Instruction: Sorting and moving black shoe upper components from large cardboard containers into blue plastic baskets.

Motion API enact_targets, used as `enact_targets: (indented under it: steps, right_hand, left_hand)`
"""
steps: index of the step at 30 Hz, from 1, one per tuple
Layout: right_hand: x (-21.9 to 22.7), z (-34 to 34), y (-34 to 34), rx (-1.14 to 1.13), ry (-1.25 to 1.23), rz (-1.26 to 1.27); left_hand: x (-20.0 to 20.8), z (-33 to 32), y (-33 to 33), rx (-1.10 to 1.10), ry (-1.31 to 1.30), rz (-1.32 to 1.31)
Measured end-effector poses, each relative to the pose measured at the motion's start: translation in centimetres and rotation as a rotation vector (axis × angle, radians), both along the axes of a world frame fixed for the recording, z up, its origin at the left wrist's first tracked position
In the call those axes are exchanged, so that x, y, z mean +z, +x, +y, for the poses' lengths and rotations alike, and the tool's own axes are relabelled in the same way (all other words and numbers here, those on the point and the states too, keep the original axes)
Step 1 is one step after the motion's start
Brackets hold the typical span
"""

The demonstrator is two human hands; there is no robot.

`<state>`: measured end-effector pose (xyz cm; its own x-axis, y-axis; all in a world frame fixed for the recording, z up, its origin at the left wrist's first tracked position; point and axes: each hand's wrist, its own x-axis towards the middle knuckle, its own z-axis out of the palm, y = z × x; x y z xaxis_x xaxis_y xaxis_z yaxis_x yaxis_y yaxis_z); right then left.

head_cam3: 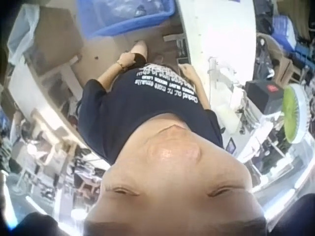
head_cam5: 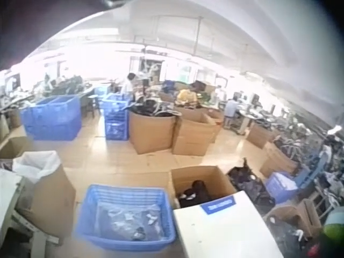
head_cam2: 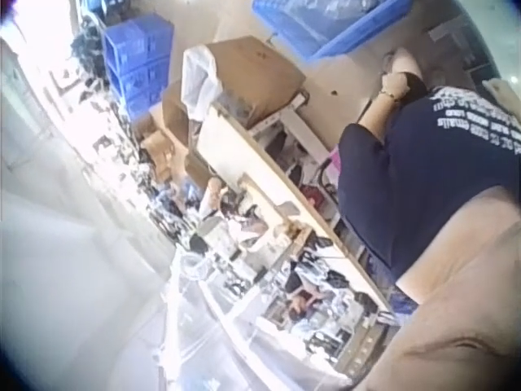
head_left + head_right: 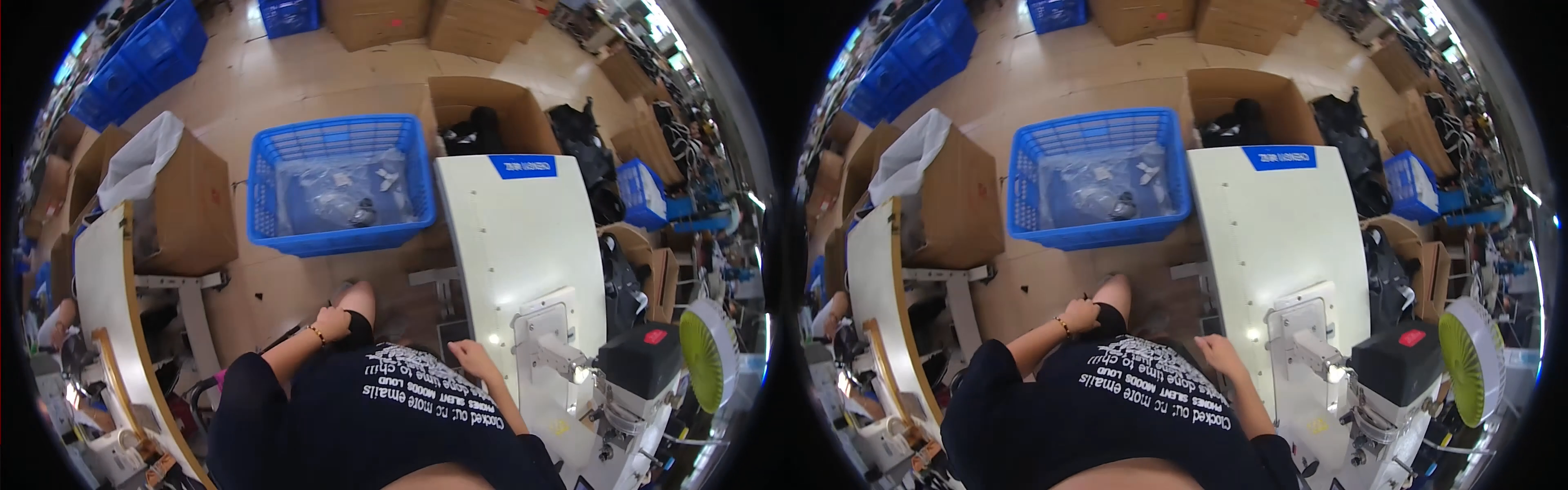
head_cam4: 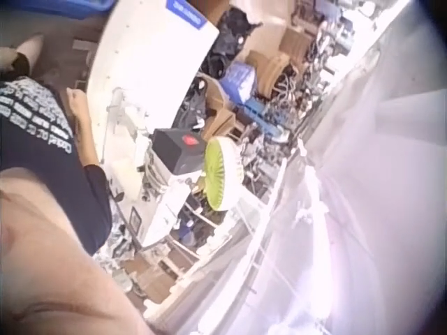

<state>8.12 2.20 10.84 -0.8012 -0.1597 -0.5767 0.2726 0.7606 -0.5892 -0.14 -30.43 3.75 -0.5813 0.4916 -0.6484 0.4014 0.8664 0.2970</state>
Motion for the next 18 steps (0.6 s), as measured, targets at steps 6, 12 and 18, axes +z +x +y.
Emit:
enact_targets:
  steps: [6, 12, 18]
  right_hand:
    - [0.2, -5.7, -7.6, 0.032, 0.143, 0.174]
    - [-4.3, -17.1, -14.9, 0.171, 0.327, 0.112]
    - [-5.5, -33.1, -24.4, 0.454, 0.052, 0.049]
  left_hand:
    - [-2.8, -8.9, -2.5, 0.284, 0.274, -0.018]
    - [-3.0, -23.8, -4.3, 0.548, 0.522, 0.081]
    - [0.7, -44.4, 1.6, 1.225, 0.054, 0.352]
